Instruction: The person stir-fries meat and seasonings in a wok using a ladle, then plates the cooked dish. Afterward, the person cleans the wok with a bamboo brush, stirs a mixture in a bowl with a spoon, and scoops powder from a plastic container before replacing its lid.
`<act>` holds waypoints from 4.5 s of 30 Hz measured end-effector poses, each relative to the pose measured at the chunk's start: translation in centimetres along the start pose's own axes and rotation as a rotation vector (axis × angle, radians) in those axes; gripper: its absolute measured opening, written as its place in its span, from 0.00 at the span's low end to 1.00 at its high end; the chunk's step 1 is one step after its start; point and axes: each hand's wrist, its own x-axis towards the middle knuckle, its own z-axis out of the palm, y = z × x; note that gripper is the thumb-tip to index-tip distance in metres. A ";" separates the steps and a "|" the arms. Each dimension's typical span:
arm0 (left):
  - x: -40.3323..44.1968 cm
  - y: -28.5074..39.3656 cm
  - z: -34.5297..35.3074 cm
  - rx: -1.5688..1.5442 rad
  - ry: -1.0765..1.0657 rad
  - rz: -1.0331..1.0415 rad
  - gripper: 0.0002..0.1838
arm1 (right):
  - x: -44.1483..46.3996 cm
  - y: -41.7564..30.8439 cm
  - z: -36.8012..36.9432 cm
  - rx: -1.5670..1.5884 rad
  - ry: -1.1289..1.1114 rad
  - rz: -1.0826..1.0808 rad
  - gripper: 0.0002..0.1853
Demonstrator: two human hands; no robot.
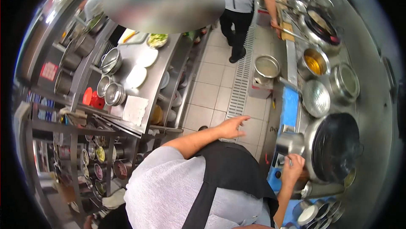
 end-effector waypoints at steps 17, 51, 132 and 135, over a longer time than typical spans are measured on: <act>-12.8 1.4 -19.0 -0.125 0.663 0.279 0.62 | 9.3 -29.1 14.2 0.742 -0.049 -0.262 0.22; -2.4 0.4 -13.4 -0.081 0.040 -0.125 0.30 | 12.8 -4.4 13.7 0.376 -0.119 0.210 0.12; 11.6 -7.4 6.8 0.660 -0.764 0.017 0.24 | -37.8 6.0 5.9 0.233 1.431 1.323 0.15; 10.4 -2.5 8.6 0.459 -0.700 -0.047 0.26 | -33.7 3.3 2.2 0.310 1.275 1.269 0.15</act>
